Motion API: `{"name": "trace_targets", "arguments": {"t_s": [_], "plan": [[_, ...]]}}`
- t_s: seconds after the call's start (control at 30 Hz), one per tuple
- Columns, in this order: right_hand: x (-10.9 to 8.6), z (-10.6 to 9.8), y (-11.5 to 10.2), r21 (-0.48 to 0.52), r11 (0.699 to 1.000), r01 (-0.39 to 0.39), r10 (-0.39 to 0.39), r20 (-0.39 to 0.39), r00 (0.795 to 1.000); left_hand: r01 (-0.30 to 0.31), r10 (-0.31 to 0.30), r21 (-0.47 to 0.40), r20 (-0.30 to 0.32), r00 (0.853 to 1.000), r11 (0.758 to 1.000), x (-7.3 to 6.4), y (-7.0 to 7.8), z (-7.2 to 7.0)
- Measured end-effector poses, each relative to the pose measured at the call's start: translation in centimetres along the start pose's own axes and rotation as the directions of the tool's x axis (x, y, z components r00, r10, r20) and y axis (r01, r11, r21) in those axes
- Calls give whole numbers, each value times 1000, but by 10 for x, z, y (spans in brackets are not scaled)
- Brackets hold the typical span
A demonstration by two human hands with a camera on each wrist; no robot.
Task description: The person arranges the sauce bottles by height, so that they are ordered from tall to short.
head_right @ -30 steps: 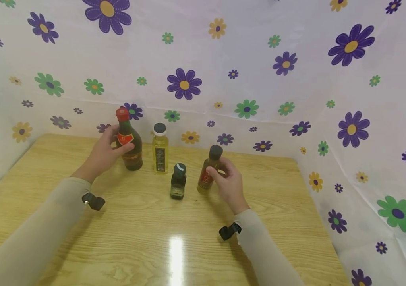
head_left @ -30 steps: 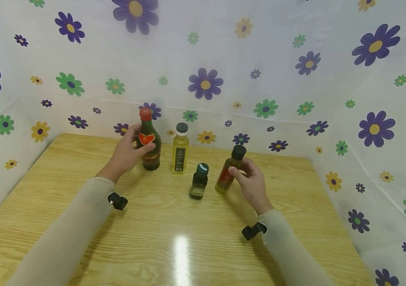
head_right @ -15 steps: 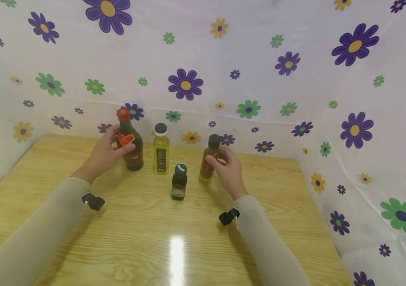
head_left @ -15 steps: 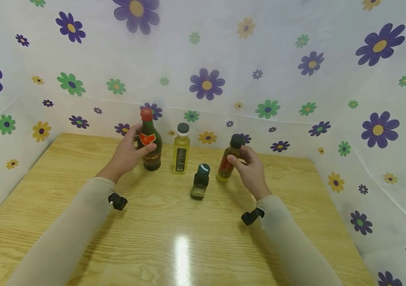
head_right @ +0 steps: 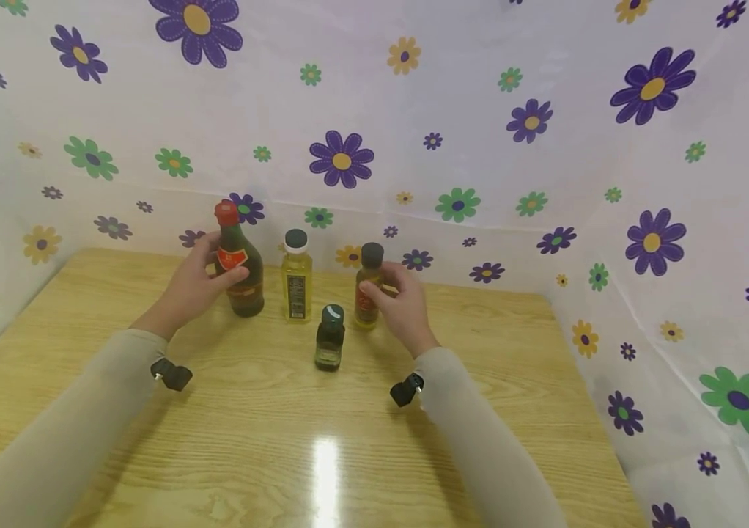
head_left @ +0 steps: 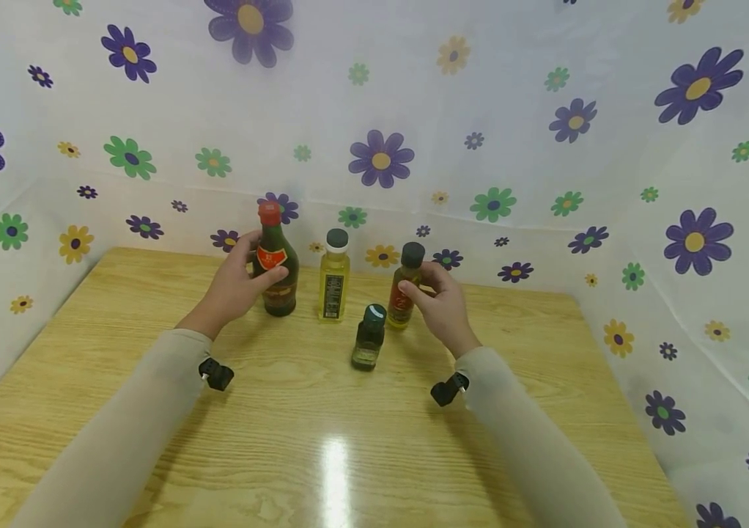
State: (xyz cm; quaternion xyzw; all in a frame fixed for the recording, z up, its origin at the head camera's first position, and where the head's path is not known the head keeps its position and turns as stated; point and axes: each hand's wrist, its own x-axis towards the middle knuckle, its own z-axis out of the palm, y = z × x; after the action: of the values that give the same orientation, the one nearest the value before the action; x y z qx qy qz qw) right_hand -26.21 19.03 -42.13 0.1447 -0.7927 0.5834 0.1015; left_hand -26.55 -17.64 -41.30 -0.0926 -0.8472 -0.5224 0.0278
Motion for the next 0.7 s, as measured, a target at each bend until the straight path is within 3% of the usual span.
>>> {"name": "trace_targets", "arguments": {"t_s": [0.23,0.47,0.7], "plan": [[3,15,0,42,999,28,-28,6,1000,-9,9,-10,4,1000,1000,1,-1,0],[6,28,-3,60,998,-10,9,8,1000,-22,22,-22,10,1000,1000,0,-2,0],[1,34,-26,60,998,-36,35,18,999,-19,19,-6,3,1000,1000,1,-4,0]]}}
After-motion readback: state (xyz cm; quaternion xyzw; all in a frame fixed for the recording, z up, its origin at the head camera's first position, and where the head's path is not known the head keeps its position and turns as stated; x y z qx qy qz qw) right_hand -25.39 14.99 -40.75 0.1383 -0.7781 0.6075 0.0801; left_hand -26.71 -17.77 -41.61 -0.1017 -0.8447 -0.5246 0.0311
